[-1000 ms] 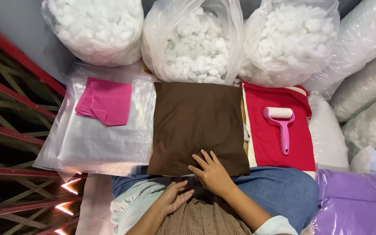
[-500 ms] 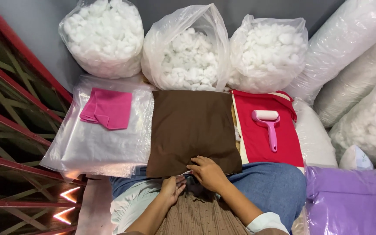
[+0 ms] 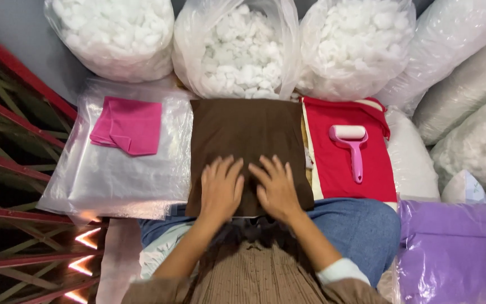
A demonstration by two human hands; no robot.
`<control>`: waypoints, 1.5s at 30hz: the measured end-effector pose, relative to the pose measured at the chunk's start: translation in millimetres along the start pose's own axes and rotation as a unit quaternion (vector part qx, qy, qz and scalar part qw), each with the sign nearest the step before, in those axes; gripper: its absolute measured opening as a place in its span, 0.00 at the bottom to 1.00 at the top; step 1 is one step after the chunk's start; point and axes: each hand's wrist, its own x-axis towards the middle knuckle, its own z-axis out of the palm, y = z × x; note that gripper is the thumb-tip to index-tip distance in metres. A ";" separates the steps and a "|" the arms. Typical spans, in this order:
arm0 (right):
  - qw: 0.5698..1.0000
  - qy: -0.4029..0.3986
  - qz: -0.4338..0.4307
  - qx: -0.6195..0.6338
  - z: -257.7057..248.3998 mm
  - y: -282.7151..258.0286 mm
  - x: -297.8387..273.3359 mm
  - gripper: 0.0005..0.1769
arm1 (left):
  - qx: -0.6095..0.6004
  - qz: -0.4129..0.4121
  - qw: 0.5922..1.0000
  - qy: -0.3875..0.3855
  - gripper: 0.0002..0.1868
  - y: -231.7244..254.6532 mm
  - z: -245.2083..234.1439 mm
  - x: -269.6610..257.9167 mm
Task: Stuffing a pillowcase with fiberfill, smoothing it out, and cleaning the exterior with a lint roller.
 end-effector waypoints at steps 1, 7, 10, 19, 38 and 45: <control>1.000 -0.009 0.005 0.005 0.3 -1.4 8.8 0.33 | -0.002 -0.005 1.000 -0.010 0.21 5.7 2.6 9.6; 0.972 -0.144 0.175 -0.068 27.7 21.7 56.9 0.34 | 0.058 -0.133 0.975 -0.171 0.30 -25.0 76.6 53.7; 0.966 -0.174 0.187 -0.032 30.8 34.0 66.5 0.34 | 0.061 -0.166 0.958 -0.224 0.32 -29.4 84.7 62.8; 0.967 -0.120 0.222 -0.027 49.7 70.1 120.2 0.34 | 0.048 -0.195 0.951 -0.236 0.32 -52.5 104.9 129.1; 0.895 -0.209 0.389 0.067 -33.1 94.6 16.1 0.32 | -0.030 -0.053 0.972 -0.225 0.33 3.0 56.1 84.5; 0.860 -0.269 0.391 0.189 -35.0 94.2 -30.7 0.35 | -0.032 -0.016 0.959 -0.282 0.33 8.5 81.4 59.0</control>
